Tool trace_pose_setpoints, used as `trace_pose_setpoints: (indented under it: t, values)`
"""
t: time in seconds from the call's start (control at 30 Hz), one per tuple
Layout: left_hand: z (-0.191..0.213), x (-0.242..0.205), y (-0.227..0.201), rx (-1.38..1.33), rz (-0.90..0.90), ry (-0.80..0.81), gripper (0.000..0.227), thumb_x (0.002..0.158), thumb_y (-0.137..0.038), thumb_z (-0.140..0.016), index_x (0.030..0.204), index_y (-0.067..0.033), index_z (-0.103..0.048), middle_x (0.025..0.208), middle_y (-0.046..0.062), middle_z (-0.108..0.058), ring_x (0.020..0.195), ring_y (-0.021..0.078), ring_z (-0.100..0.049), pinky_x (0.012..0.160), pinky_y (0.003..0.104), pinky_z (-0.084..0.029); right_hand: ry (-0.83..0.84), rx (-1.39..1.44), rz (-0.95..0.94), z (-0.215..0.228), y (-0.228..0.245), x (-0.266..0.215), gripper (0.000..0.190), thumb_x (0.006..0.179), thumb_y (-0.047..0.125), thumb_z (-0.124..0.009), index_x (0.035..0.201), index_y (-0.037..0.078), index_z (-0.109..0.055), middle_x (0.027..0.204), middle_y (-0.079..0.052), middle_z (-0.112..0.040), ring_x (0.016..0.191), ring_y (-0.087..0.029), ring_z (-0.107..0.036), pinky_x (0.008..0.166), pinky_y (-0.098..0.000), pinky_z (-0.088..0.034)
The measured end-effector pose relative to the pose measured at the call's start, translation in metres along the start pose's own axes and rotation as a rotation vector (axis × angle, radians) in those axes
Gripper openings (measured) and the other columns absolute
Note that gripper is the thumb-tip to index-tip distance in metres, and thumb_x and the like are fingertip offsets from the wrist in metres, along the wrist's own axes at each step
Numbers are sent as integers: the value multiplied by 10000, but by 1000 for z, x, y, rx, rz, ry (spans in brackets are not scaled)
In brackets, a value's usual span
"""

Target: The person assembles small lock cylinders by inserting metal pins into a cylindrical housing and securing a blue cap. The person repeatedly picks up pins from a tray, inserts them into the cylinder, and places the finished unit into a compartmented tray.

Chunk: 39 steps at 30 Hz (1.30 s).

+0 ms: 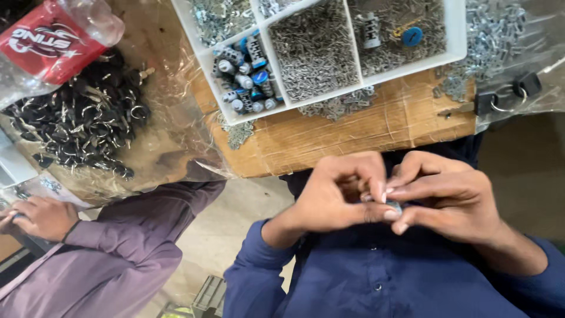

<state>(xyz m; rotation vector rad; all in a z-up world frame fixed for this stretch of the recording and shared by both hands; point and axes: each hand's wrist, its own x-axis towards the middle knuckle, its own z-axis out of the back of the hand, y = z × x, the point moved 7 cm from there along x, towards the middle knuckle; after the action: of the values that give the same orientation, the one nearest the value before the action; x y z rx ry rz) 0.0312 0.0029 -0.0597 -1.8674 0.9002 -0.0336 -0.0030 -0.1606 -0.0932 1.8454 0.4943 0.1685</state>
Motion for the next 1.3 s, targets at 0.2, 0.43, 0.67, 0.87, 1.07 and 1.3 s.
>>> trace_pose_setpoints:
  t: [0.2, 0.43, 0.67, 0.87, 1.07, 1.3]
  values:
    - [-28, 26, -48, 1086, -415, -308, 299, 983, -162, -830, 1243, -145, -682, 987, 17, -582, 888, 178, -561, 777, 278, -483, -482, 321, -36, 42, 4, -31, 381, 748, -41, -841, 1114, -6, -741, 1113, -177, -689, 886, -196, -736, 763, -287, -678]
    - [-36, 40, -42, 1482, -539, -262, 312, 1012, -163, -762, 1299, -77, -672, 1152, 78, -614, 1035, 274, -589, 869, 347, -537, -515, 244, -4, 48, 7, -44, 339, 817, -121, -814, 1138, -67, -717, 1130, -223, -671, 879, -230, -745, 737, -322, -680]
    - [-9, -4, -54, 1199, -518, -445, 265, 923, -6, -823, 1146, -75, -697, 1048, 54, -705, 952, 241, -656, 800, 322, -561, -426, 225, -84, 33, -4, -18, 429, 831, -112, -779, 1239, -64, -654, 1161, -242, -661, 917, -236, -738, 799, -330, -674]
    - [-21, -7, -62, 946, -536, -399, 257, 872, 42, -815, 1077, -70, -708, 1053, 42, -709, 927, 221, -665, 781, 311, -553, -385, 223, -82, 19, 2, -2, 394, 851, -67, -786, 1220, -43, -650, 1202, -212, -658, 1009, -185, -707, 834, -276, -641]
    - [-32, -7, -54, 1181, -619, -212, 316, 914, -22, -856, 1194, -59, -716, 1153, 46, -669, 1008, 225, -614, 869, 316, -532, -386, 7, -62, 19, 4, -5, 331, 853, -24, -821, 1166, -41, -714, 1198, -180, -680, 926, -124, -673, 767, -189, -585]
    - [23, -53, -46, 686, -318, -426, 382, 897, -118, -811, 1248, -48, -676, 1082, 88, -618, 964, 257, -596, 854, 356, -518, -14, 16, -71, -24, -6, 23, 351, 739, -39, -866, 1072, -35, -752, 1069, -167, -717, 928, -204, -718, 813, -256, -620]
